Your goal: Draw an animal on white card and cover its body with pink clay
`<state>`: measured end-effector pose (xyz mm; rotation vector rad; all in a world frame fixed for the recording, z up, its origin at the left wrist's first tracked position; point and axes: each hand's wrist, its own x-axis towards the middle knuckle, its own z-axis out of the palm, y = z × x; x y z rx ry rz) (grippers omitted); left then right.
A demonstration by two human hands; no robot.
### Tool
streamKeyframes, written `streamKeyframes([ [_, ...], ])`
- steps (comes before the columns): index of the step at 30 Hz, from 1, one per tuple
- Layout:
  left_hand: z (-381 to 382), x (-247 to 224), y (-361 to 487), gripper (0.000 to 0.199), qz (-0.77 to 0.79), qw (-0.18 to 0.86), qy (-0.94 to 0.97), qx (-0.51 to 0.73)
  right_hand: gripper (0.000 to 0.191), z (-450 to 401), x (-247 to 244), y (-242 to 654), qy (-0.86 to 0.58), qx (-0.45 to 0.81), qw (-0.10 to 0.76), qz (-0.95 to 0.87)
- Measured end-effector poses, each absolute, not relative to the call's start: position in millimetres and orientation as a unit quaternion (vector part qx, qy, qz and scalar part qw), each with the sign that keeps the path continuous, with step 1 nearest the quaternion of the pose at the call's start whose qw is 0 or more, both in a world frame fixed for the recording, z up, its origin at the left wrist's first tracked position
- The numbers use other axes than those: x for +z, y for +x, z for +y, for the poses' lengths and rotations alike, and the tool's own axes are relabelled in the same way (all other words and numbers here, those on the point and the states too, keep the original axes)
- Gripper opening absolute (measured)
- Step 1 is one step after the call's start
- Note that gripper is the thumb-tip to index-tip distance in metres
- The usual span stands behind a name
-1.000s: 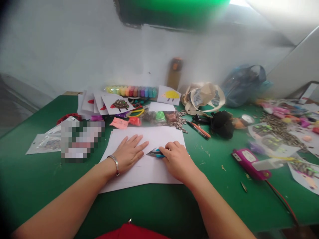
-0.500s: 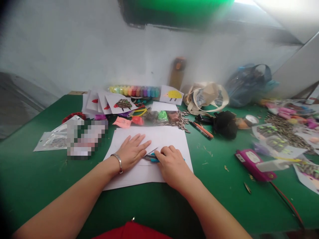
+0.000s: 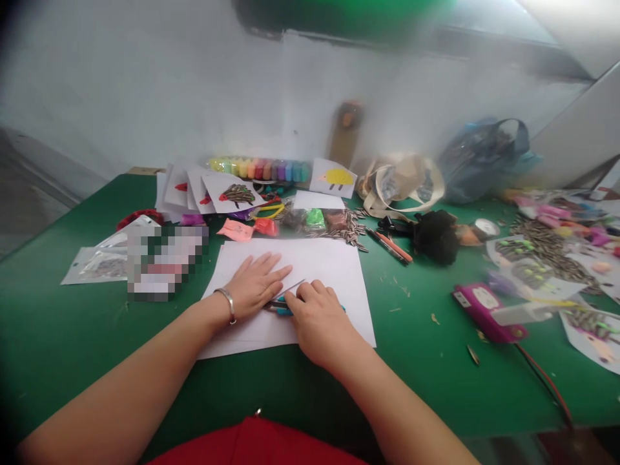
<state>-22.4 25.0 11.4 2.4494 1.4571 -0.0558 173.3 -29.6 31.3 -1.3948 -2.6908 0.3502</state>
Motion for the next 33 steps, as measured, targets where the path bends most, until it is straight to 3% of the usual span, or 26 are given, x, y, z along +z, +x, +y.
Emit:
streamKeyframes([
  [19,29.5,12.1,-24.1,0.049,0.499,0.158,0.852,-0.022,0.031,-51.7,40.3,147.4,-0.378,0.165,0.049,-0.91],
  [24,30.0,14.2,-24.4,0.051,0.498,0.161,0.851,-0.036,0.032,-55.0,53.1,179.2,-0.369,0.208,0.032,-0.905],
  [28,27.5,15.0,-24.2,0.058,0.492,0.15,0.857,-0.038,0.042,-49.1,48.6,236.3,-0.484,0.227,0.064,-0.842],
  [33,23.9,15.3,-22.8,0.06,0.488,0.125,0.863,-0.036,0.05,-31.7,28.4,275.2,-0.684,0.12,0.081,-0.715],
])
